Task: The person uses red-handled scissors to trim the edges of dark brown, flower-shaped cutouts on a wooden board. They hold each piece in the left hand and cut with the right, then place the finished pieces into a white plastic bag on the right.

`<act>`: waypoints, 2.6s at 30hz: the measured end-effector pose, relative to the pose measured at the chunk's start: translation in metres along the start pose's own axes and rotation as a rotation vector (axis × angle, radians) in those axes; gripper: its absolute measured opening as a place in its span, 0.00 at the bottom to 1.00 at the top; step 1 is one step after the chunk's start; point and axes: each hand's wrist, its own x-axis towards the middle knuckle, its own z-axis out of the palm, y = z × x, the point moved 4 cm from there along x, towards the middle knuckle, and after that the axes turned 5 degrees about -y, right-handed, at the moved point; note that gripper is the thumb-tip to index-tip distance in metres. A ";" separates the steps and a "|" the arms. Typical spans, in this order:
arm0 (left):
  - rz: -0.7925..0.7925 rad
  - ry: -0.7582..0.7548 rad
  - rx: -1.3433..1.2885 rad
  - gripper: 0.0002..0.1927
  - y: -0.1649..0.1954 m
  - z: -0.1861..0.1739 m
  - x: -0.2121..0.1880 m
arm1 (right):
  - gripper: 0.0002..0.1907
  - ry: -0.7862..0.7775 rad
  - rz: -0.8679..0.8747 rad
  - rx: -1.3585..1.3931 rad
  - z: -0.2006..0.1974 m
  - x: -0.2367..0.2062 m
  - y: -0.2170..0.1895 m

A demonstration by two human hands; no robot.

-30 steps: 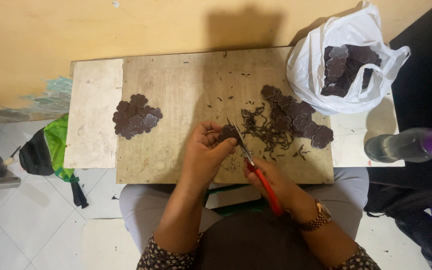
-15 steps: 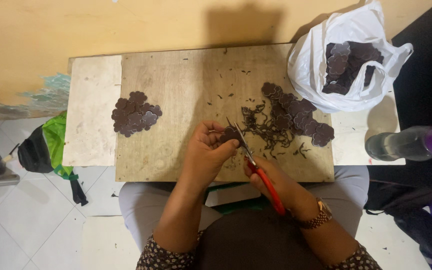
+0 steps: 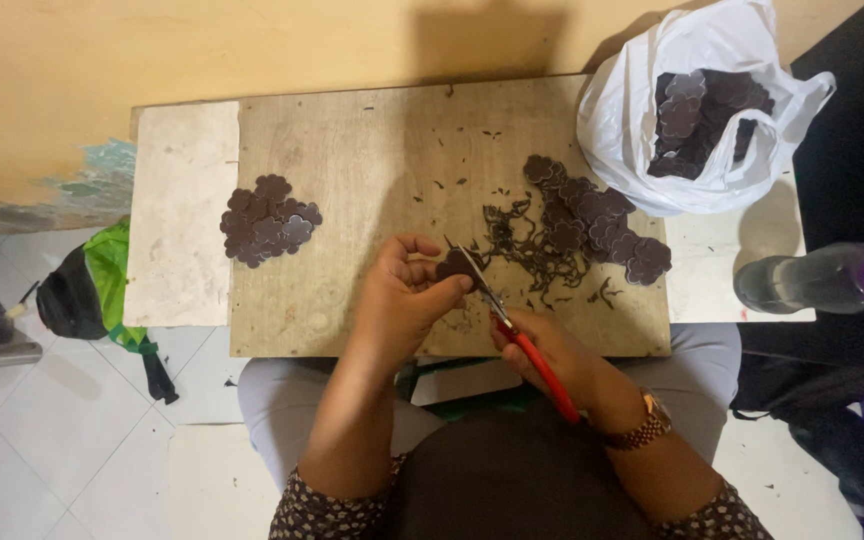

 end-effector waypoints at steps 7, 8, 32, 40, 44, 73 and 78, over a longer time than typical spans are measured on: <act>-0.032 0.012 0.103 0.19 0.011 0.000 -0.005 | 0.28 0.003 0.035 0.035 0.001 0.001 0.001; -0.026 0.007 0.097 0.19 0.012 0.001 -0.005 | 0.28 0.006 0.033 0.036 0.001 0.001 0.001; -0.029 -0.107 0.033 0.18 -0.001 -0.003 0.002 | 0.30 -0.031 -0.021 0.030 0.000 0.000 0.005; 0.020 -0.174 0.013 0.07 -0.002 0.000 0.002 | 0.34 -0.015 -0.032 0.014 0.001 -0.002 0.000; -0.050 -0.171 0.074 0.07 -0.006 0.005 -0.001 | 0.37 -0.027 -0.059 0.035 0.004 -0.003 -0.003; -0.015 -0.203 0.029 0.07 -0.008 0.001 -0.002 | 0.37 -0.088 -0.003 0.038 -0.001 -0.009 -0.007; -0.014 -0.199 0.043 0.07 -0.005 -0.002 -0.003 | 0.36 -0.073 -0.008 -0.018 -0.003 -0.008 -0.011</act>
